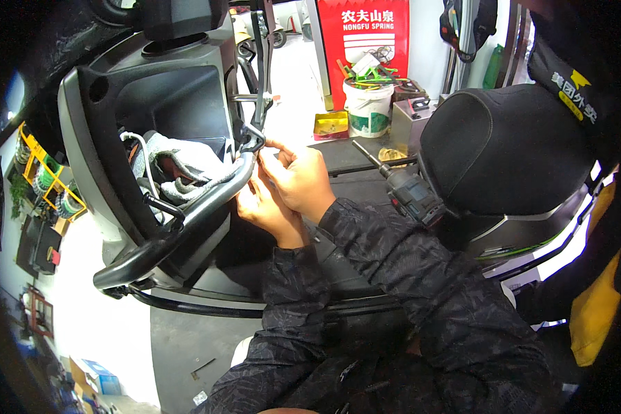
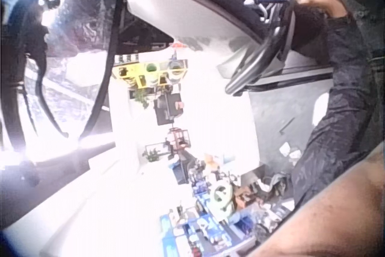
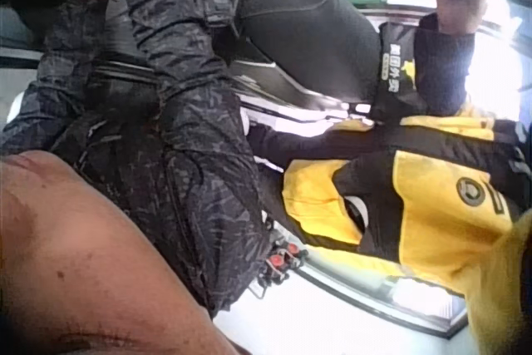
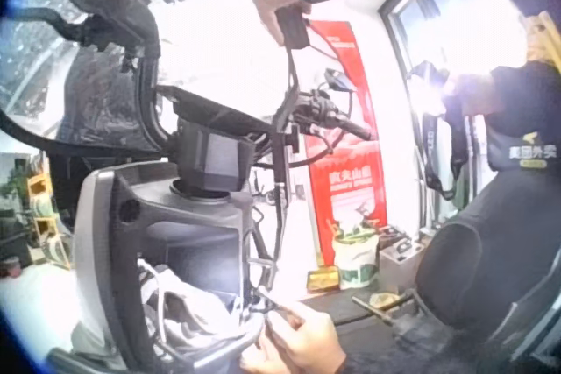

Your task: The person attaches a metal rack to the front of a scooter using bolts and a cordless impact driver. They align the rack, insert bolts, and tighten them with the driver, then add washers and nuts by hand to secure the assembly.

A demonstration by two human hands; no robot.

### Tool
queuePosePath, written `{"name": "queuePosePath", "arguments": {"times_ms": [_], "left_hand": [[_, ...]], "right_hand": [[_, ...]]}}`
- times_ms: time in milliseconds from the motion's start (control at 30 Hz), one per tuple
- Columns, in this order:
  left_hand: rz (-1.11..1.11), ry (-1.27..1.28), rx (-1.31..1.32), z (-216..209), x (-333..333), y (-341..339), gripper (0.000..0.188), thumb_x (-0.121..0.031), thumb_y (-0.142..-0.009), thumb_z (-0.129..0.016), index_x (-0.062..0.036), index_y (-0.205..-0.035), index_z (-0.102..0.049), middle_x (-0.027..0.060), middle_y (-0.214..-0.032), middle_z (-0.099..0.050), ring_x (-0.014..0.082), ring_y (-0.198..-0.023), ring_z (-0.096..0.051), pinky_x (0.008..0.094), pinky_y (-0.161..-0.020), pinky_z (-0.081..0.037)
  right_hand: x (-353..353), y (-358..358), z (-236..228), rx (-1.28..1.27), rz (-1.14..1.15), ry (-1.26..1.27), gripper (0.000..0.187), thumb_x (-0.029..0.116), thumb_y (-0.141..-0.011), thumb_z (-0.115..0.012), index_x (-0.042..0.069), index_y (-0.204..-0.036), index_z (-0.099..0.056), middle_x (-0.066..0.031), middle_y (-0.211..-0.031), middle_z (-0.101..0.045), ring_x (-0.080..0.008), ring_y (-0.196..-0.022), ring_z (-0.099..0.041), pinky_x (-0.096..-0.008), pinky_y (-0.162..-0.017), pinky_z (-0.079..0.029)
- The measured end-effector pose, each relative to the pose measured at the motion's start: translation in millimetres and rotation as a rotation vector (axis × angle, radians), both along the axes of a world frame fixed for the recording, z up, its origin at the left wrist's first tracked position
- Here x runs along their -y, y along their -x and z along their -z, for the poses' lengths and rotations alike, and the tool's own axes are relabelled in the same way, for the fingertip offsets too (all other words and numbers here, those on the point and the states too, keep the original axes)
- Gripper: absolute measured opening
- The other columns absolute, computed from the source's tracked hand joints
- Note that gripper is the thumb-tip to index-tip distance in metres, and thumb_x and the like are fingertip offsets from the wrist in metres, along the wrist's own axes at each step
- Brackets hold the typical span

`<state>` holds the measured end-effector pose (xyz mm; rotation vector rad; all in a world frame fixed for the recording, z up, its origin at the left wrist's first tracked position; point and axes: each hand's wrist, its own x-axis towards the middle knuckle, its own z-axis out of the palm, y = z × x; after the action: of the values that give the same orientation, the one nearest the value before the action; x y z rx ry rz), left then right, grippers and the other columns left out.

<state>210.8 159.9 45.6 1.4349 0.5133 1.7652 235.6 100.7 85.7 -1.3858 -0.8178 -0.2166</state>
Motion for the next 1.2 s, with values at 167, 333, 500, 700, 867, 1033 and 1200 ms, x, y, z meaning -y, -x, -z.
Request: {"name": "queuePosePath", "arguments": {"times_ms": [167,333,500,700,867,1033,1200], "left_hand": [[0.360,0.242,0.210,-9.6,5.4,6.2,0.031,-0.015,-0.108,-0.063,0.0076,-0.128,-0.066,0.0136,-0.110,-0.075,0.0199,-0.091,-0.073,0.0323,-0.079,-0.059],[0.497,0.349,0.292,-19.6,12.9,10.6,0.036,-0.015,-0.110,-0.060,0.0069,-0.138,-0.059,0.0166,-0.117,-0.072,0.0223,-0.098,-0.073,0.0328,-0.082,-0.060],[0.432,0.294,0.211,-20.5,9.3,13.3,0.034,-0.016,-0.109,-0.060,0.0075,-0.134,-0.060,0.0173,-0.116,-0.072,0.0252,-0.097,-0.073,0.0341,-0.086,-0.060],[0.337,0.180,0.071,-22.6,7.8,18.9,0.032,-0.014,-0.108,-0.062,0.0108,-0.127,-0.066,0.0183,-0.118,-0.074,0.0227,-0.097,-0.072,0.0353,-0.085,-0.058],[0.362,0.237,0.057,-29.9,17.2,19.4,0.027,-0.013,-0.109,-0.060,0.0086,-0.123,-0.066,0.0175,-0.116,-0.073,0.0235,-0.096,-0.072,0.0348,-0.085,-0.059],[0.397,0.285,0.139,-32.6,21.4,15.8,0.025,-0.011,-0.108,-0.059,0.0064,-0.125,-0.065,0.0169,-0.120,-0.072,0.0242,-0.101,-0.072,0.0346,-0.090,-0.059],[0.199,0.158,0.053,-29.6,18.2,9.9,0.023,-0.009,-0.106,-0.062,0.0080,-0.119,-0.069,0.0173,-0.114,-0.075,0.0237,-0.097,-0.073,0.0342,-0.086,-0.060]], "right_hand": [[-6.6,-0.9,3.7,-0.172,-0.111,-0.082,0.029,0.011,-0.099,-0.073,-0.004,-0.124,-0.073,-0.0032,-0.068,-0.067,-0.0049,-0.061,-0.057,-0.0262,-0.057,-0.047],[-3.3,-0.1,0.8,-0.138,-0.131,-0.114,0.028,0.012,-0.100,-0.072,-0.004,-0.123,-0.073,-0.0052,-0.067,-0.067,-0.0055,-0.060,-0.058,-0.0274,-0.056,-0.046],[-4.9,-0.1,-0.6,-0.181,-0.122,-0.086,0.031,0.013,-0.099,-0.074,-0.002,-0.127,-0.073,0.0014,-0.069,-0.066,-0.0005,-0.061,-0.051,-0.0229,-0.055,-0.043],[-10.4,1.4,3.9,-0.203,-0.138,-0.188,0.031,0.012,-0.099,-0.074,-0.004,-0.126,-0.072,0.0003,-0.069,-0.065,-0.0015,-0.061,-0.053,-0.0238,-0.056,-0.045],[-12.3,-0.3,8.7,-0.295,-0.144,-0.177,0.028,0.020,-0.095,-0.075,0.003,-0.117,-0.076,-0.0085,-0.066,-0.065,-0.0127,-0.056,-0.059,-0.0316,-0.058,-0.049],[-15.8,-3.7,11.3,-0.223,-0.123,-0.204,0.028,0.011,-0.096,-0.076,-0.001,-0.122,-0.075,-0.0026,-0.060,-0.063,-0.0035,-0.056,-0.058,-0.0258,-0.055,-0.047],[-13.6,-6.9,11.6,-0.166,-0.108,-0.202,0.028,0.011,-0.095,-0.078,0.001,-0.120,-0.076,-0.0029,-0.058,-0.060,-0.0045,-0.053,-0.056,-0.0264,-0.052,-0.046]]}}
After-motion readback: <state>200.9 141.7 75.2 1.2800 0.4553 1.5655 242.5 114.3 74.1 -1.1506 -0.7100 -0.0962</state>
